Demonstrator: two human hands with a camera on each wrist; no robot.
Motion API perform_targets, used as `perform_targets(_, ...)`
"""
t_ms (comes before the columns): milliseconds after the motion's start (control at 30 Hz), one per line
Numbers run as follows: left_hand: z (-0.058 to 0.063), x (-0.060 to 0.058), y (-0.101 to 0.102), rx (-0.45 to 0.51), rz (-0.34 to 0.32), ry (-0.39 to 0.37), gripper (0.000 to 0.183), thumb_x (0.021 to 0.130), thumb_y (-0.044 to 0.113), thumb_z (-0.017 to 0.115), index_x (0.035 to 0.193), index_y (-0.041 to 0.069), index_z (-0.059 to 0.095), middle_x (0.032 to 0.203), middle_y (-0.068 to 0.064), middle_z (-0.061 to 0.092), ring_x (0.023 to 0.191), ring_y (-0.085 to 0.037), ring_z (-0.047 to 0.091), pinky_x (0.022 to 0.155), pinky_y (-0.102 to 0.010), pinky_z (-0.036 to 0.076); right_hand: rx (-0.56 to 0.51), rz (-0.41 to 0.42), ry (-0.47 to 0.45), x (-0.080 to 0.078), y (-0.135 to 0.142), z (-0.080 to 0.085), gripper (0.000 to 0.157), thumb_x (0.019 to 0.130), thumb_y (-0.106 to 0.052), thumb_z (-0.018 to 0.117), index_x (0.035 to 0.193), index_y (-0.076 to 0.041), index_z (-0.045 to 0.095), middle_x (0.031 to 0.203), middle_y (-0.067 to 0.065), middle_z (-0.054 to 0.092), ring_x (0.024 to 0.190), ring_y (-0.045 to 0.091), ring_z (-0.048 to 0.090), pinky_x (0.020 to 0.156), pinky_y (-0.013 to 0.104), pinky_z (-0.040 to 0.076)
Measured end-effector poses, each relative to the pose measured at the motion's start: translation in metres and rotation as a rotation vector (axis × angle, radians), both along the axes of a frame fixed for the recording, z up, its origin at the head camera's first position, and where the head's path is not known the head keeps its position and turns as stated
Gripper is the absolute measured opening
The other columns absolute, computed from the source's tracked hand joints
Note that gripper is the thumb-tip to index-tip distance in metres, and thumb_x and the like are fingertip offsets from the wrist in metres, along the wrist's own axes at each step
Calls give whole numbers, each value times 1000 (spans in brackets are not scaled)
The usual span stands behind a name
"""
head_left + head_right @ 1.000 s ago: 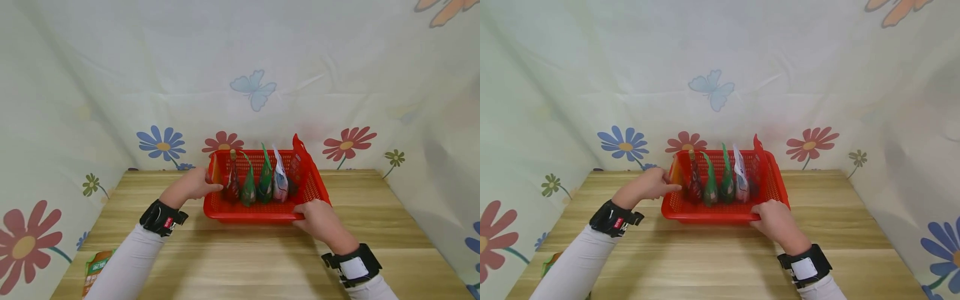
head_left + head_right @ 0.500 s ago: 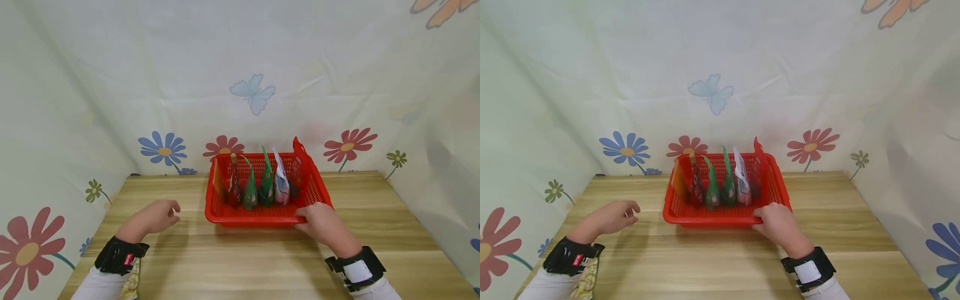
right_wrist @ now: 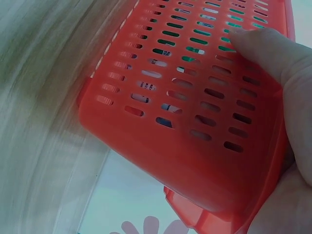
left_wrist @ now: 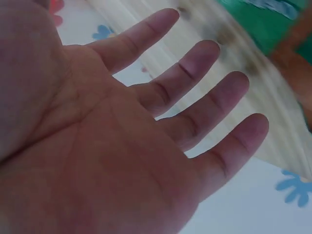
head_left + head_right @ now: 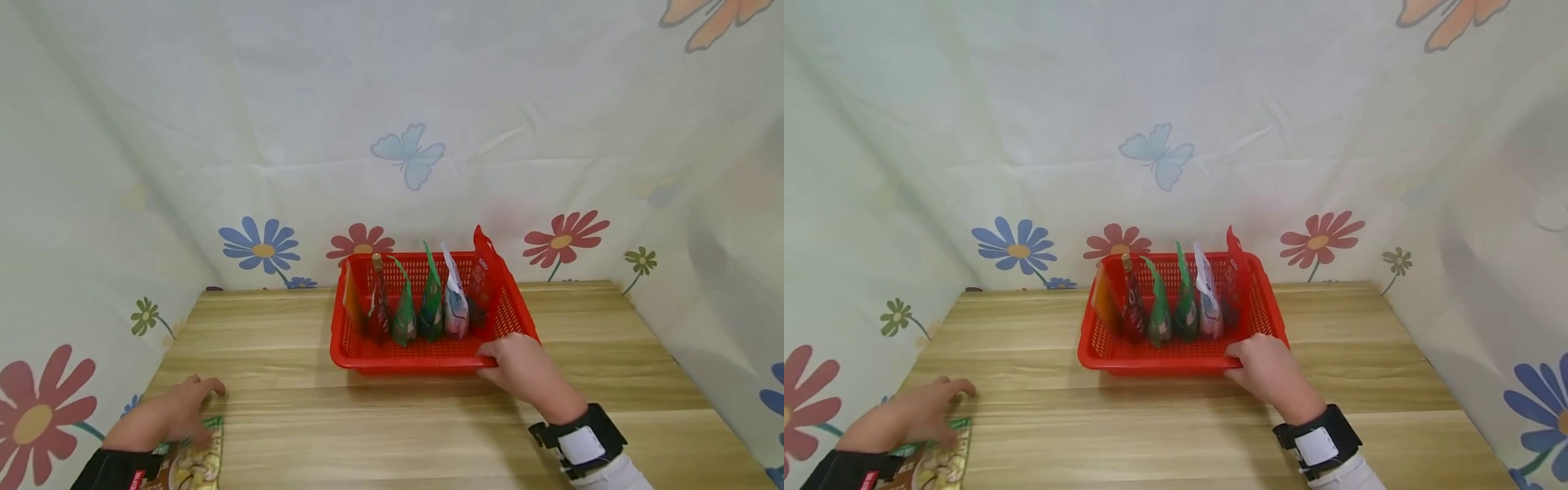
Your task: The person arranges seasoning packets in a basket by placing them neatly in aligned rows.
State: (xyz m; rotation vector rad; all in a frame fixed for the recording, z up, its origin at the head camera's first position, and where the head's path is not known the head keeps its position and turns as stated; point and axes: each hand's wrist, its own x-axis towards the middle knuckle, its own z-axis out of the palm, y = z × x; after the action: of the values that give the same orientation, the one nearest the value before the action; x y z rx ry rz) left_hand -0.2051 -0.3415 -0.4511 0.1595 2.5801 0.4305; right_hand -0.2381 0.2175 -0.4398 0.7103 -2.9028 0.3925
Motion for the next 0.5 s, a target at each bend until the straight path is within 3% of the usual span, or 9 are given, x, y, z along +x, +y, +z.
perform_targets(200,-4,5,-10,-40,39,-78,75,63,21,97,122,9,52,111,-17,52,94,-30,56,84,-49,53,3,-8,-6,-1,1,0,14,78,-27,90,83,-21,78,69,-13,67,61,4,51,63,23,52)
perform_targets(500,-11,16,-19,-144,73,-69,82,57,38,101,117,12,50,105,-14,54,88,-29,54,85,-52,51,11,-5,-9,0,1,-1,16,78,-27,90,80,-22,75,68,-14,65,61,4,50,62,22,49)
